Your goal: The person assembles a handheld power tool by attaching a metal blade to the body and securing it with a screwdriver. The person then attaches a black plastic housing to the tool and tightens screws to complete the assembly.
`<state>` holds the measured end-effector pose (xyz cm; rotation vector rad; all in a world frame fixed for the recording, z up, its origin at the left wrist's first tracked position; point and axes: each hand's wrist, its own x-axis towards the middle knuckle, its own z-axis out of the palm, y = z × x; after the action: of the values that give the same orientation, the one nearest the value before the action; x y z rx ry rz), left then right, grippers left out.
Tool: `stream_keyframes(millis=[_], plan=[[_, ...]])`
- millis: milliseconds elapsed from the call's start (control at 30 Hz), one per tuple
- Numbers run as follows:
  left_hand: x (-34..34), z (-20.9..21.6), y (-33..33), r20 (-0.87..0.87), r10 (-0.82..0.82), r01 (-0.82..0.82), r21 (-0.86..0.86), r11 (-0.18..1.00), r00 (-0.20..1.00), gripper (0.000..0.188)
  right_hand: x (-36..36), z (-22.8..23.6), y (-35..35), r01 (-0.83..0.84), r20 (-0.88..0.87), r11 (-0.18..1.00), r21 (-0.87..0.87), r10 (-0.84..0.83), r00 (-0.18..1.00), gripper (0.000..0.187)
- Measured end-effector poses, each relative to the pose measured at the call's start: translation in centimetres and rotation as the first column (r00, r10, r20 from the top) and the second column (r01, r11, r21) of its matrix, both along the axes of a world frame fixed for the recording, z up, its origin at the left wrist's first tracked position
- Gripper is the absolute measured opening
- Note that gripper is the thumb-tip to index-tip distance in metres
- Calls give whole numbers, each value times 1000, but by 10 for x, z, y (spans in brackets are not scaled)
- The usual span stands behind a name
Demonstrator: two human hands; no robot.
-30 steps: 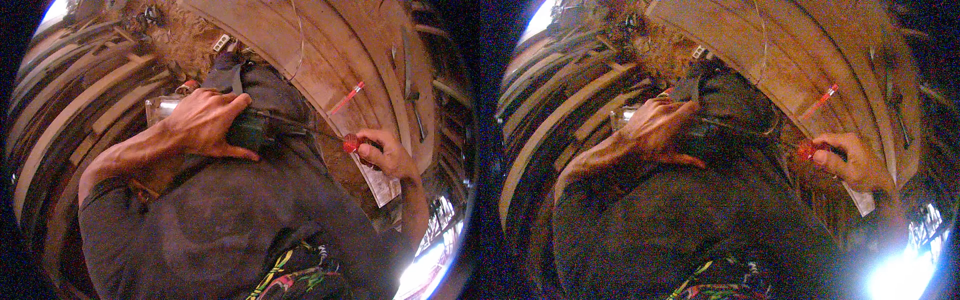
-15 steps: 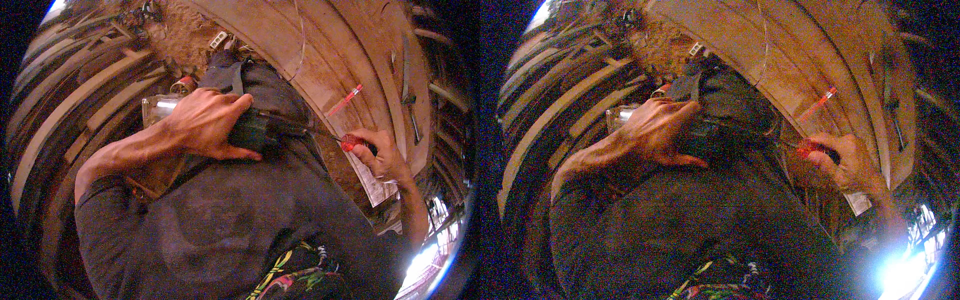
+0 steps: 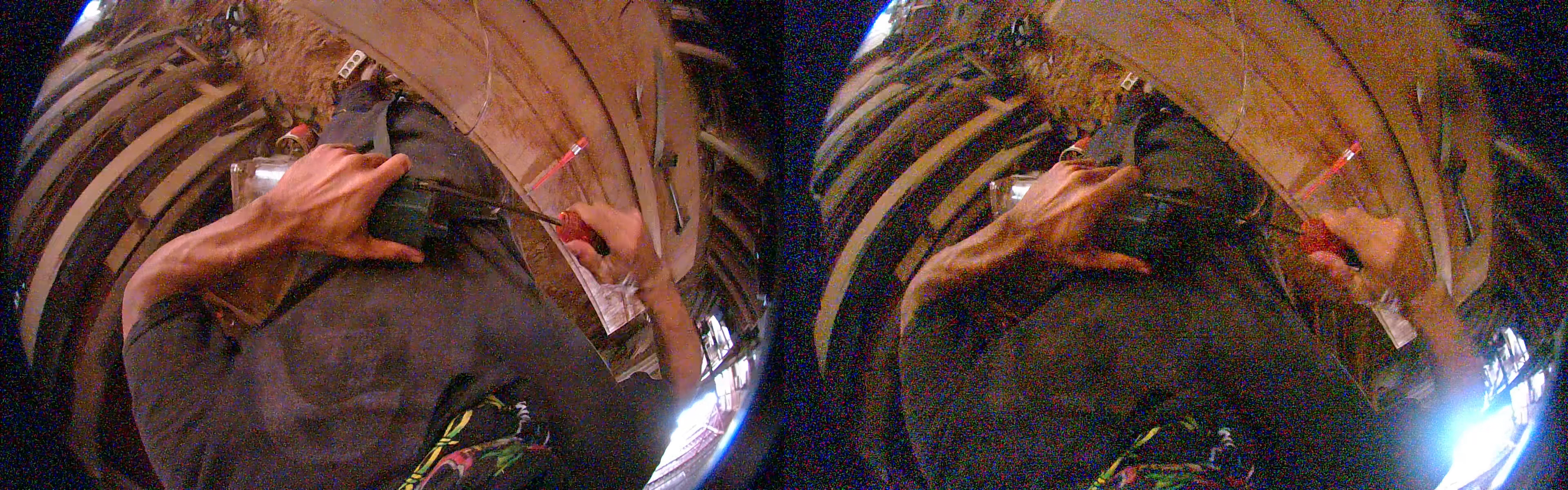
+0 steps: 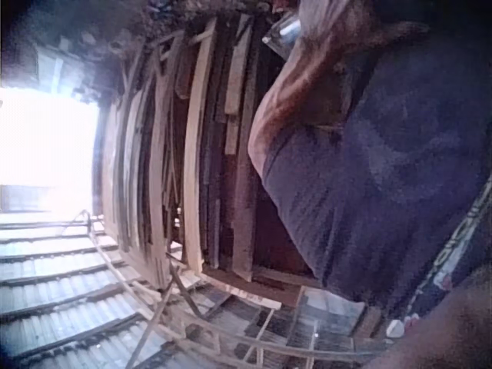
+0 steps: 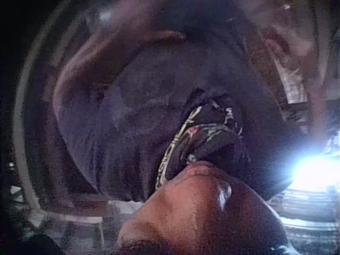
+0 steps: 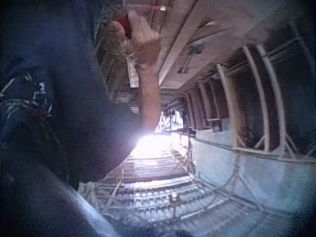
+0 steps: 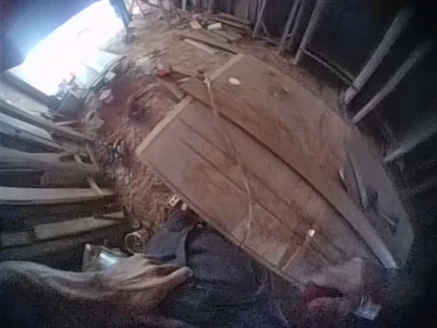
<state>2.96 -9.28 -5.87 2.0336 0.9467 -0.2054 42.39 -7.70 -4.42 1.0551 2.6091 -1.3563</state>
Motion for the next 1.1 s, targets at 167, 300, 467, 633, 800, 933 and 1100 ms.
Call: stream_keyframes(millis=[167,300,467,633,800,933,1100], plan=[[-1,-2,-4,42,-3,-1,94,996,999,82,-7,9,9,100,19,924,-370,-100,995,41],[-4,-2,-4,97,46,-58,127,990,994,81,-21,22,9,105,-8,994,20,-105,994,44],[-7,0,-5,96,52,-62,110,992,994,80,-12,18,0,-147,154,911,385,94,984,44],[-1,2,0,-9,38,-38,16,999,999,82,-9,2,4,-6,33,998,63,4,999,41],[-1,-1,-5,-47,36,-35,18,999,998,84,-16,6,14,84,56,978,-190,-74,996,41],[-3,3,-3,5,67,-68,67,995,998,85,-18,10,12,5,-1,967,253,-5,1000,43],[-9,-4,-3,61,53,-56,55,997,997,82,-12,15,5,-228,220,860,456,139,966,44]])
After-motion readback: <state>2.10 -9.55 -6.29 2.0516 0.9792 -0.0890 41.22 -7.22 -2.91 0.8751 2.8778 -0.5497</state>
